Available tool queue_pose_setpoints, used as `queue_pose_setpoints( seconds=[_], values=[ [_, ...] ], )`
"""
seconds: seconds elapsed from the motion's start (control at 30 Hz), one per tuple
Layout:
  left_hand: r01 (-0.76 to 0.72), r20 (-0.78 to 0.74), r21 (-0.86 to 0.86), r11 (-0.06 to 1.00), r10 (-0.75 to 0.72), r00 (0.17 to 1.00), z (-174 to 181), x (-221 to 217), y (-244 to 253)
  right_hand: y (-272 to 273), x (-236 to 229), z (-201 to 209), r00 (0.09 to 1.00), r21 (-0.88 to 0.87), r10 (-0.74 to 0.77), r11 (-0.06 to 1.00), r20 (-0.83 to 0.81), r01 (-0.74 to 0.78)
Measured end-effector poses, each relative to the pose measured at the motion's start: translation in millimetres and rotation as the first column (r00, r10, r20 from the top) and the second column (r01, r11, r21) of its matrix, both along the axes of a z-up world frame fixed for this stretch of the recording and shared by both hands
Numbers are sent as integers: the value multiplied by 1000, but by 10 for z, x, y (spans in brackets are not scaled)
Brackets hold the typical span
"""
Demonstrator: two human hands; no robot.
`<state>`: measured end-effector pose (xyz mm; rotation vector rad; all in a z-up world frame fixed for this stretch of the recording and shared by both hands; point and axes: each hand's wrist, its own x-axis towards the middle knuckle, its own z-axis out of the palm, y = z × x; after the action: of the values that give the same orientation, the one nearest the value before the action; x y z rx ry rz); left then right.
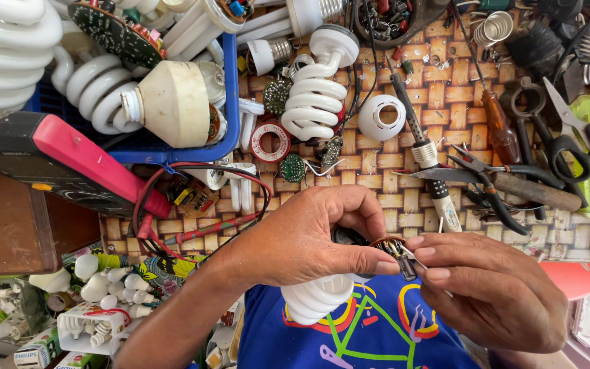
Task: The person disassembles a compact fluorescent light bulb, removes the internal circuit board, and then reassembles the bulb using pliers and a screwdriver. The workspace is cluttered with various tools and spare parts.
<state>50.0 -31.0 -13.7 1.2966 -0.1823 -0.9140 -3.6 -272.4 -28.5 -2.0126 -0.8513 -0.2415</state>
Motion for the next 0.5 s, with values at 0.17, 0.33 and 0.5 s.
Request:
queue_pose_setpoints(
  seconds=[0.17,0.33,0.5],
  values=[
    [-5,-29,-11,1000,5,1000,-20,-36,6,46,-17,4,999,28,-32,999,6,32],
    [-7,-25,-13,1000,7,1000,-31,-54,10,86,-6,53,999,28,-37,999,-3,37],
    [-13,0,16,1000,13,1000,-39,-76,15,113,17,105,1000,1,-21,1000,2,21]
  ],
)
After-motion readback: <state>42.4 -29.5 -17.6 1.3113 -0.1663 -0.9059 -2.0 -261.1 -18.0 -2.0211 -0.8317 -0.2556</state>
